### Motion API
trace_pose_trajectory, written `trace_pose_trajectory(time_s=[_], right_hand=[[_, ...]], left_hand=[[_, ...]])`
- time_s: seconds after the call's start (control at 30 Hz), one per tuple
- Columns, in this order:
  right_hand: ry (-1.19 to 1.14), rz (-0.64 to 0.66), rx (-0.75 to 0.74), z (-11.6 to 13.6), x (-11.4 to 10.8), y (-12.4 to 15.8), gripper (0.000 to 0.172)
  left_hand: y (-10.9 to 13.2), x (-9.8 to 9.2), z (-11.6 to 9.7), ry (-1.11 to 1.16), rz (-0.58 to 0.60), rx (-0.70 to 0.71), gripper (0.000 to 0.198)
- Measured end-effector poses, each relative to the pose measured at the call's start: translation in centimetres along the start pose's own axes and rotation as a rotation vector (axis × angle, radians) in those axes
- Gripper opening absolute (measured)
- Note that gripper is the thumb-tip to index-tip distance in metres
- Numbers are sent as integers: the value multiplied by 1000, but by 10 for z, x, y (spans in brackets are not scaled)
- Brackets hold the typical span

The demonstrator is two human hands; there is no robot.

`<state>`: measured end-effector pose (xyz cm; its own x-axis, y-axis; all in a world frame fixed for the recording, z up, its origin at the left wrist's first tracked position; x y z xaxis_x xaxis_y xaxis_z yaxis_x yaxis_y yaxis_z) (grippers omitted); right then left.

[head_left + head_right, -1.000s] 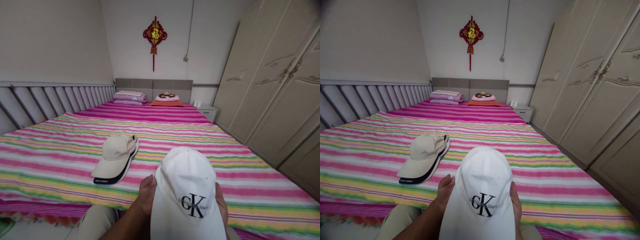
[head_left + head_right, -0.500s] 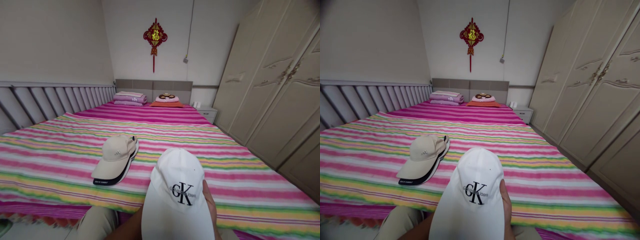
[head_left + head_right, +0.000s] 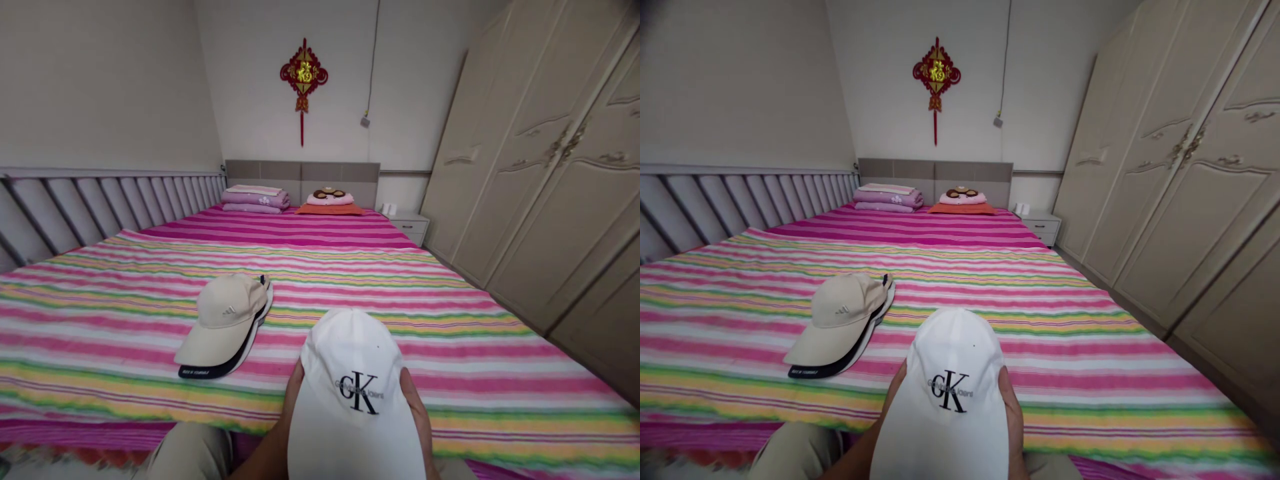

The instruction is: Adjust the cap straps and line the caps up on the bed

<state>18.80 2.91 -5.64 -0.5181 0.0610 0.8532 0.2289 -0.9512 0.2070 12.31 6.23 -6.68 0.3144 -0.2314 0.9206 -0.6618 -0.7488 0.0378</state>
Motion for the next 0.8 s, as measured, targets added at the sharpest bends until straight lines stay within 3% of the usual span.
trace_pose_trajectory(time_s=[0.1,0.3,0.53,0.8], right_hand=[[-31,-27,-23,4,-7,1,57],[-1,-21,-7,9,-6,2,61],[10,-82,-108,18,-24,1,45],[-33,-36,-48,17,-33,3,57]], left_hand=[[3,-2,1,87,49,-61,61],[9,6,13,96,105,-237,63],[9,23,10,79,153,-248,69],[0,30,7,88,204,-208,78]])
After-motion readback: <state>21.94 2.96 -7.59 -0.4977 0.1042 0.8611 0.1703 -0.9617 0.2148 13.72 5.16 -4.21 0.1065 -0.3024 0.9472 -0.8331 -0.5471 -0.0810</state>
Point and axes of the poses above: each hand's wrist, its own y-axis away from the middle knuckle, its own x-axis out of the palm, z = x × y, the point moved 7 cm from there along -y, towards the middle knuckle, and after that the axes turned 3 degrees about x, right-handed, at the moved point
